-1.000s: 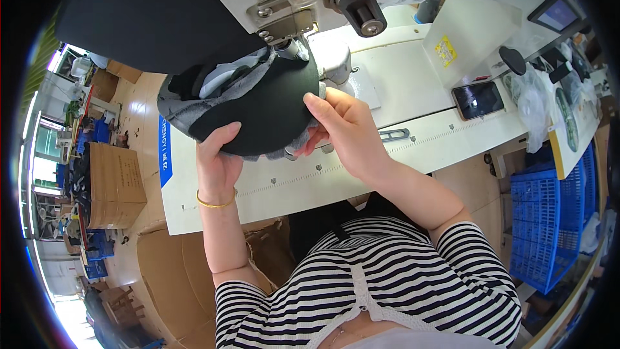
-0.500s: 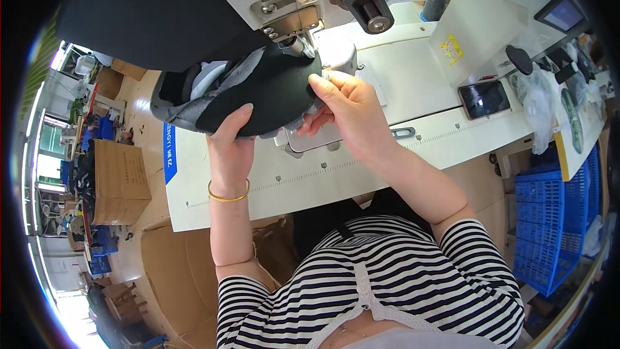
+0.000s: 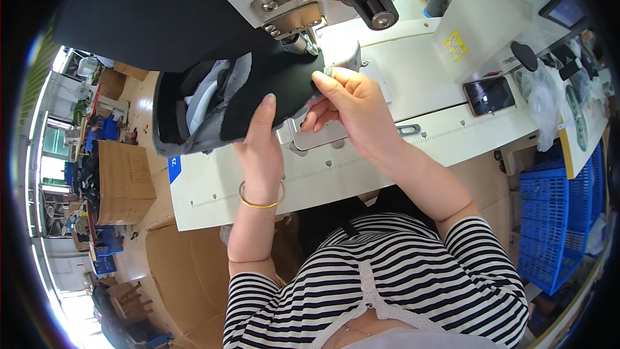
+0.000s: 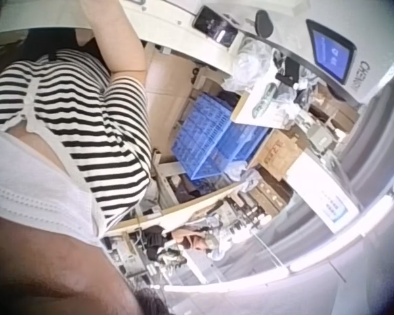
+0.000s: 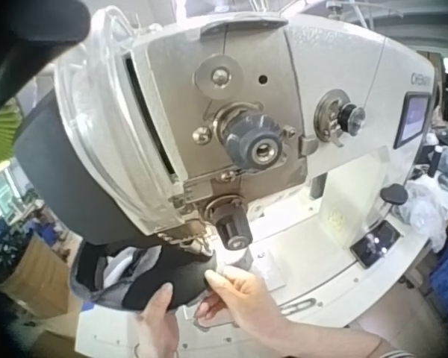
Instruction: The recorder is sewing and sorting black shoe upper components at a sewing machine station in a factory.
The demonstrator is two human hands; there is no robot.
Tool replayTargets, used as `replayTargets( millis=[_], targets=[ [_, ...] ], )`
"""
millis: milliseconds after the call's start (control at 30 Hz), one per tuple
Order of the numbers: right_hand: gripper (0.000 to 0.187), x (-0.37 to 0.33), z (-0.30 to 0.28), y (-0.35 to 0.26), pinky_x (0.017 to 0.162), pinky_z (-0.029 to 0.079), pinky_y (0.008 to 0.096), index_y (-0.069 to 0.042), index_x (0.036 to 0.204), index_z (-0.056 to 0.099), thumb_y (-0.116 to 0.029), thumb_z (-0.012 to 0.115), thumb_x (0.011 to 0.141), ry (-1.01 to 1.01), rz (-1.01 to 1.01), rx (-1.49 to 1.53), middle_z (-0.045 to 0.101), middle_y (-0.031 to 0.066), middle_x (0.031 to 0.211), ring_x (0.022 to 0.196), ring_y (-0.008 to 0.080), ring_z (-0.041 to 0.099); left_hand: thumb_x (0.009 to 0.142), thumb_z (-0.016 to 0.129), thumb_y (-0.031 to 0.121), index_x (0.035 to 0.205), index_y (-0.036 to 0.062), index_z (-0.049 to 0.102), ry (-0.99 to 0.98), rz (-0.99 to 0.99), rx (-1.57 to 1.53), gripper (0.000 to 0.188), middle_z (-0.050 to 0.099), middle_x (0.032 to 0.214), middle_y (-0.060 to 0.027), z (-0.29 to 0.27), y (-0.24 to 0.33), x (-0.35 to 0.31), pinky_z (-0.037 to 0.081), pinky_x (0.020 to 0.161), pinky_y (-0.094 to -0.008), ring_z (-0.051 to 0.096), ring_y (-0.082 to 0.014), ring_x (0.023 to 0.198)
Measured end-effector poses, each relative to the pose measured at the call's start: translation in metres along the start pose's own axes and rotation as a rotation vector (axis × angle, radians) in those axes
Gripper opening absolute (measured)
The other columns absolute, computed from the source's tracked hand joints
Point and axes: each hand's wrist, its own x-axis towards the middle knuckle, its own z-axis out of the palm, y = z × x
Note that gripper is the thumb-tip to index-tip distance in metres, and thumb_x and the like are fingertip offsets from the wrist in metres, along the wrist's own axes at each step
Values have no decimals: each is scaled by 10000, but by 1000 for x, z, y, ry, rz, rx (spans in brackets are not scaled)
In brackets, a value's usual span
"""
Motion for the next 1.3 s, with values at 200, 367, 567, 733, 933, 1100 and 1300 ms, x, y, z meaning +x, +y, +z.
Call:
replayTargets(
  millis=[200,367,567,733,933,1100,1300],
  targets=[
    [226,-1,1,0,516,502,247,-10,837,537,-197,509,960,5,-16,3,606,94,661,574,161,639,931,543,135,1082,-32,584,58,111,217,229,601,1063,-48,11,-15,-11,447,825,-271,550,-121,921],
    [232,-2,-1,-1,520,491,234,-15,832,556,-209,522,955,30,-14,-1,593,60,680,575,136,620,962,505,195,1102,8,561,73,24,47,239,595,1014,-39,35,-24,-23,466,680,-211,564,-93,830],
    [232,0,-1,0,528,480,220,-7,824,569,-201,535,945,85,-82,-75,581,36,684,589,100,602,919,534,121,1280,-51,431,-139,6,222,413,591,1090,-109,38,-35,-39,442,891,-288,584,-195,973],
    [257,-13,-15,-13,553,489,217,10,917,566,-244,531,943,38,-25,-217,636,62,752,633,106,630,912,432,39,1255,-44,505,-860,-238,821,360,668,1014,-110,-109,32,-74,447,905,-290,641,-160,927],
    [301,-27,16,9,671,538,249,19,1036,563,-267,500,962,-100,28,-119,627,52,883,782,109,627,940,446,256,1181,20,528,-33,-98,13,346,624,1043,-139,-142,43,87,446,930,-356,594,-216,999],
    [301,-28,12,11,730,533,261,7,1103,556,-251,462,979,-98,45,-55,621,43,983,871,101,607,900,475,248,1131,0,588,16,-465,-30,357,634,1078,-139,-107,34,72,489,871,-342,623,-244,948],
    [290,-27,7,9,780,512,252,-3,1068,561,-258,451,983,-69,51,-71,614,32,955,862,83,600,906,481,211,1105,-18,604,-21,-353,-50,328,646,1059,-126,-114,63,66,491,870,-329,620,-227,958]
  ],
)
